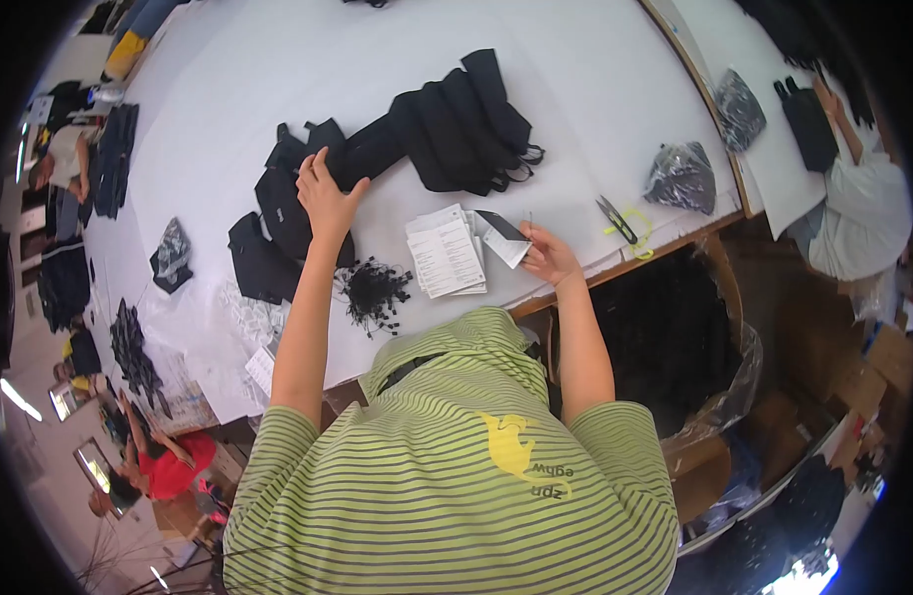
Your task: Assembling and organizing small black pouches by adding labels and fasteners.
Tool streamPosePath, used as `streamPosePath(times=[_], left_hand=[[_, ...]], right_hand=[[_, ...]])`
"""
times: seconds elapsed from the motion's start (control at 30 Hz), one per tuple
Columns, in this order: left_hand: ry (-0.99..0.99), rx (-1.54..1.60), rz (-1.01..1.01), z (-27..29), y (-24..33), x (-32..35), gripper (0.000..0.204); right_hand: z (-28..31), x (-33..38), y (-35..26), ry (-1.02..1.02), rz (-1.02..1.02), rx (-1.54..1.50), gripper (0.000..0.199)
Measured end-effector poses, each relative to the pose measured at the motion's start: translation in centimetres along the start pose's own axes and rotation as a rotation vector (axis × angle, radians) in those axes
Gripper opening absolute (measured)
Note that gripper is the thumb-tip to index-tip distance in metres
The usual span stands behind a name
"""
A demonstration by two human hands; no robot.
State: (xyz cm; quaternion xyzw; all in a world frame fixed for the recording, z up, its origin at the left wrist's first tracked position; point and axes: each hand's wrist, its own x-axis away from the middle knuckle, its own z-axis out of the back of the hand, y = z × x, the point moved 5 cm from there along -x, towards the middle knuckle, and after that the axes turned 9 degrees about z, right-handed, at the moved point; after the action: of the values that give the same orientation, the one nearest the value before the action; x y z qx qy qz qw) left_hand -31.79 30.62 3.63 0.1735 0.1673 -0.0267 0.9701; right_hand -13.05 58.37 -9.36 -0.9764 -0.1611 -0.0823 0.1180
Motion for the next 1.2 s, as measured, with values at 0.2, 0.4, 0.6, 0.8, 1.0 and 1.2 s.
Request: streamPosePath(times=[0.2,0.4,0.6,0.8,1.0,1.2], left_hand=[[-0.113,0.174,0.141,0.5,-5.3,-0.6,0.035],[-0.521,1.006,0.593,7.3,-7.7,2.7,0.028],[-0.114,0.021,0.14,9.4,-11.4,6.0,0.033],[-0.451,0.237,-0.141,5.3,-3.5,13.8,0.029],[-0.291,0.178,-0.1,2.8,-2.4,19.4,0.027],[-0.19,0.366,0.12,11.2,-2.4,20.7,0.02]], right_hand=[[0.1,0.1,0.1,0.083,0.001,0.022,0.011],[0.6,0.2,0.1,0.205,0.028,0.011,0.009],[0.8,0.0,-0.6,0.376,0.105,0.042,0.015],[-3.0,0.6,-0.3,0.378,0.196,0.278,0.012],[-12.1,3.6,1.5,0.311,0.153,0.839,0.01],[-18.0,3.4,7.7,0.164,0.157,1.534,0.008]])
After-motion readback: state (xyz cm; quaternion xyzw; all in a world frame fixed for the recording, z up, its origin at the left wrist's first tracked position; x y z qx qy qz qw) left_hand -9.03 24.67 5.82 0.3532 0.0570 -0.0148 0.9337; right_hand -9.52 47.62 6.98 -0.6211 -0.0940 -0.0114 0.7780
